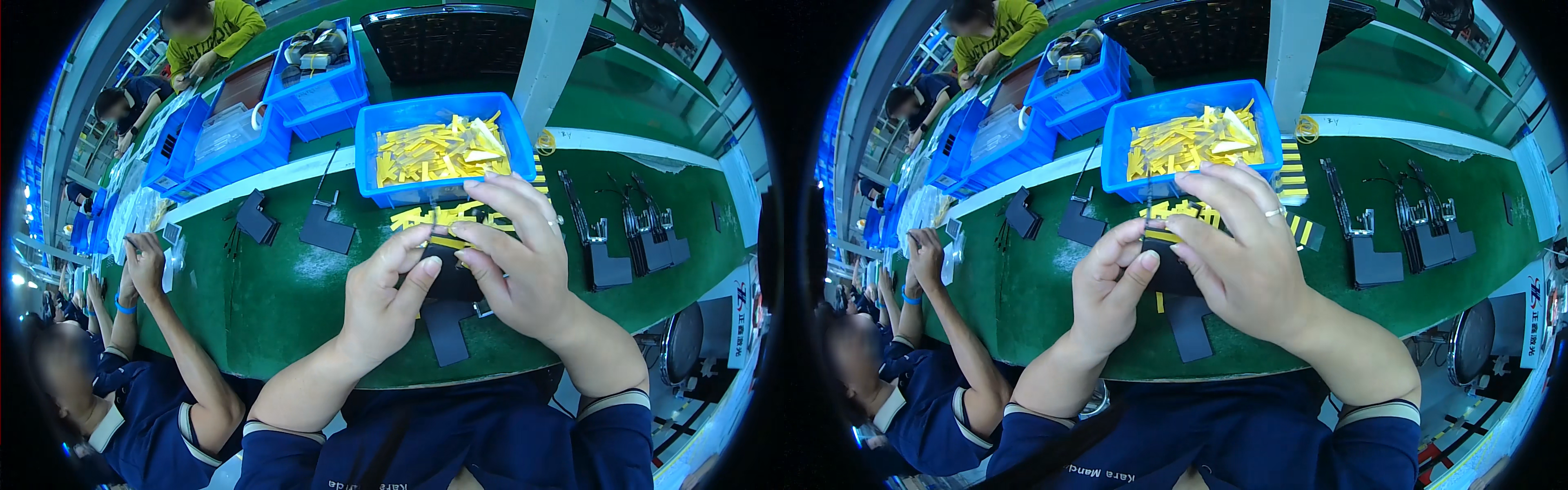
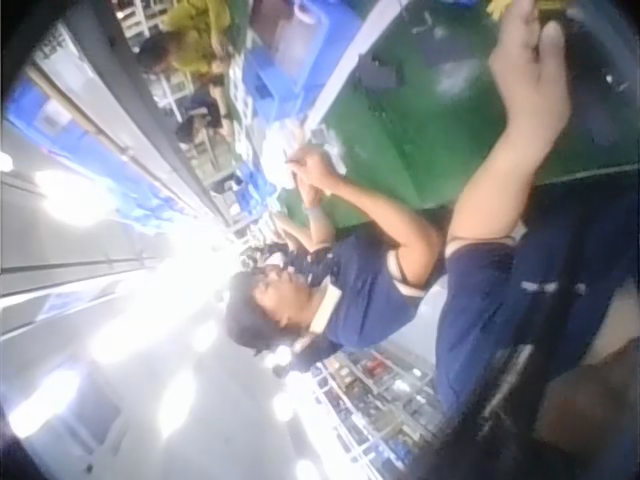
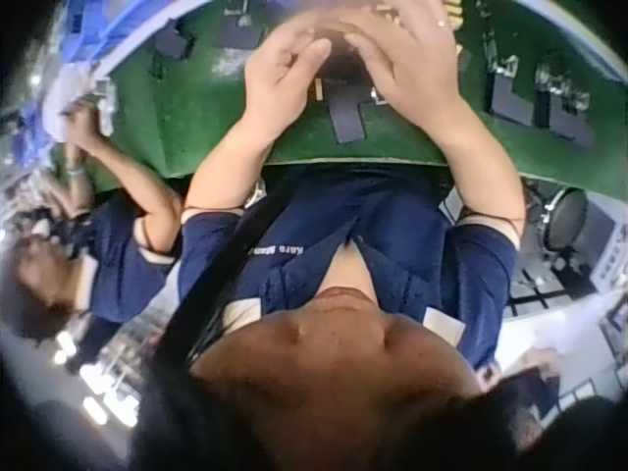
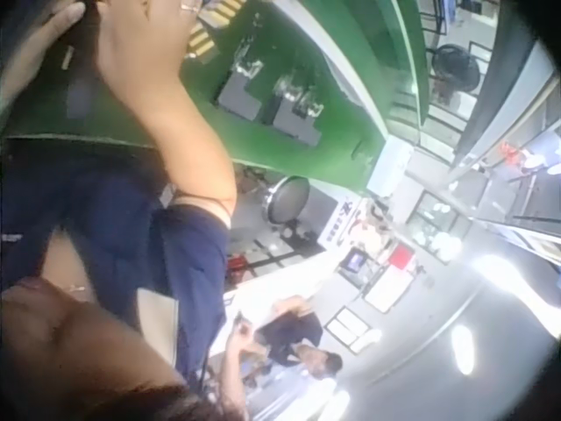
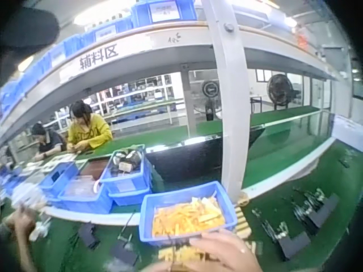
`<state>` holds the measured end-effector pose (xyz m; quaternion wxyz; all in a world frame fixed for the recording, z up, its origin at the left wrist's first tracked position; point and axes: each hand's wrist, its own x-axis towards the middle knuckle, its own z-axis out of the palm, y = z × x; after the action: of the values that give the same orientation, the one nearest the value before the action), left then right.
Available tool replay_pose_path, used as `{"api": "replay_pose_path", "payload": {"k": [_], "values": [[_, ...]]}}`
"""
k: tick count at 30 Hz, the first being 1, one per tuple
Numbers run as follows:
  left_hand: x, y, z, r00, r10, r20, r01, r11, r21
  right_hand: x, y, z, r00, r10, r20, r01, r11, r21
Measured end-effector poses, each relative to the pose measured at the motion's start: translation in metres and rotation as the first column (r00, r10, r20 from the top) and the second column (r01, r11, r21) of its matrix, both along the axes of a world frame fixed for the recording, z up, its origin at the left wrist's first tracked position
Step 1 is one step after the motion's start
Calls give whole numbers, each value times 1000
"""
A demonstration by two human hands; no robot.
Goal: The person assembles small electronic components by hand at a factory workstation. They pick up black rectangular parts and yellow strips, then insert the strips into slots on the black parts. The person handles the items one at a time, placing the finished units on the table.
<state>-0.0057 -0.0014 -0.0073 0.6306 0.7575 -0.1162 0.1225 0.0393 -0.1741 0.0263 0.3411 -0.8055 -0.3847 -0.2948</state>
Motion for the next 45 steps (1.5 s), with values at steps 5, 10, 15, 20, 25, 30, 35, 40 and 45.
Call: {"api": "replay_pose_path", "payload": {"k": [5, 10, 15, 20, 25, 30, 35, 40, 45], "values": [[-1, -3, -3, 995, -7, -101, -11, 985, -175, -5, 4, -12, 992, 25, 124, -28, 999, 24], [-7, -12, 3, 992, -32, -121, 1, 969, -248, -4, 2, -17, 993, 6, 119, -12, 999, 51], [-8, -9, -6, 997, 55, 53, -54, 998, -15, -4, 9, -23, 1000, 26, 6, -27, 985, 172], [-8, -11, -4, 997, 56, 44, -55, 998, -29, -6, 6, -22, 996, 12, 83, -23, 990, 139], [-7, -14, -8, 996, 83, 26, -82, 995, -52, -2, 6, -25, 992, 73, 100, -88, 985, 146], [-8, -11, -2, 991, 90, 97, -98, 992, 75, -4, 9, -23, 987, 46, 157, -67, 989, 130], [-7, -10, -5, 986, 90, 138, -110, 984, 142, -5, 12, -22, 992, 59, 108, -72, 990, 125], [-6, -11, -5, 965, 78, 251, -140, 960, 242, -7, 12, -17, 997, 36, -75, -22, 983, 182], [-6, -9, 0, 965, 72, 251, -154, 932, 327, -3, 9, -13, 960, 103, -259, -46, 975, 217]]}}
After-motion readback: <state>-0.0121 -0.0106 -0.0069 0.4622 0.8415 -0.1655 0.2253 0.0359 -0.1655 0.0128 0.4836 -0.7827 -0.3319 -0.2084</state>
